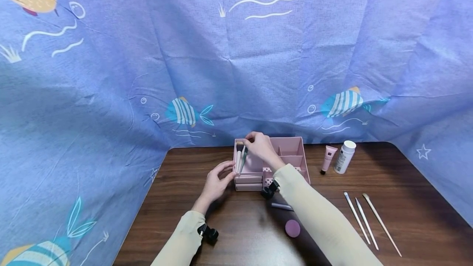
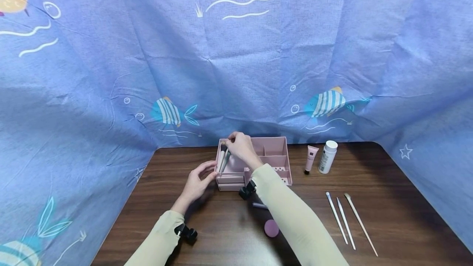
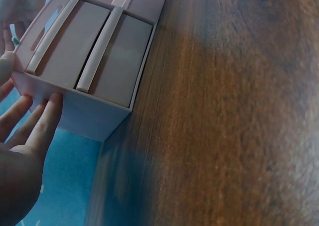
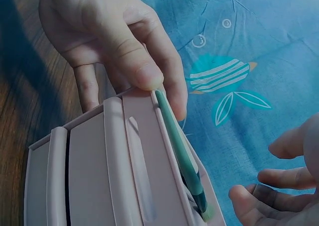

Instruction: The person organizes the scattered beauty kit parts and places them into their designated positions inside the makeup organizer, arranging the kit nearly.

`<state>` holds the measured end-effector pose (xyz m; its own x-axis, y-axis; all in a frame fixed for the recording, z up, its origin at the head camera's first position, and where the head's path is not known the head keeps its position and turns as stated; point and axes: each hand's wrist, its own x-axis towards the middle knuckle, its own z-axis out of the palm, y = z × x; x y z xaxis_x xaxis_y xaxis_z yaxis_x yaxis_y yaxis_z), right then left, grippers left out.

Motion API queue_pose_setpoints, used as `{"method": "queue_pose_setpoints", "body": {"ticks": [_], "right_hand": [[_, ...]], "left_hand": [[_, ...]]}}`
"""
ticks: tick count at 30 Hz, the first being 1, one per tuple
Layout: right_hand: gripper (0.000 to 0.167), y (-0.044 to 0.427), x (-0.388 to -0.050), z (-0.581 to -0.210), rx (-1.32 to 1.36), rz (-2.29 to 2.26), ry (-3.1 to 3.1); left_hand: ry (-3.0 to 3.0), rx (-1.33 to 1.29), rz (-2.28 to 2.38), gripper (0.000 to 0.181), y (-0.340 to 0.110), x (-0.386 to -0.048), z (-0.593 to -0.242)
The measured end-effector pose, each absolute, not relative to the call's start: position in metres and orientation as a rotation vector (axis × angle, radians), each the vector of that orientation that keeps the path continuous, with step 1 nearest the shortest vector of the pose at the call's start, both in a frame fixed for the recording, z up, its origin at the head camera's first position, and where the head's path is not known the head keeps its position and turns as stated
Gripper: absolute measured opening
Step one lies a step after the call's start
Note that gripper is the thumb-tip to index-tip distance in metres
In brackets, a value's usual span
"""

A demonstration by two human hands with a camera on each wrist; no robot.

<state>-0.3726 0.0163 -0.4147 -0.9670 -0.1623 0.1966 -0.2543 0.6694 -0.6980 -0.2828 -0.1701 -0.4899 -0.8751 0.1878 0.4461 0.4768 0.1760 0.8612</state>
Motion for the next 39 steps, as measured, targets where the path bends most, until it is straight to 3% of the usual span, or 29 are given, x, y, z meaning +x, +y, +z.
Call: {"method": "queue_pose_setpoints", "body": {"ticks": [39], "right_hand": [[0.027,0.054,-0.348,-0.413,0.433,1.23,-2.665]], "left_hand": [[-2.241,-0.606,-1.764,0.033,-0.17,-0.28,-0.487]]}}
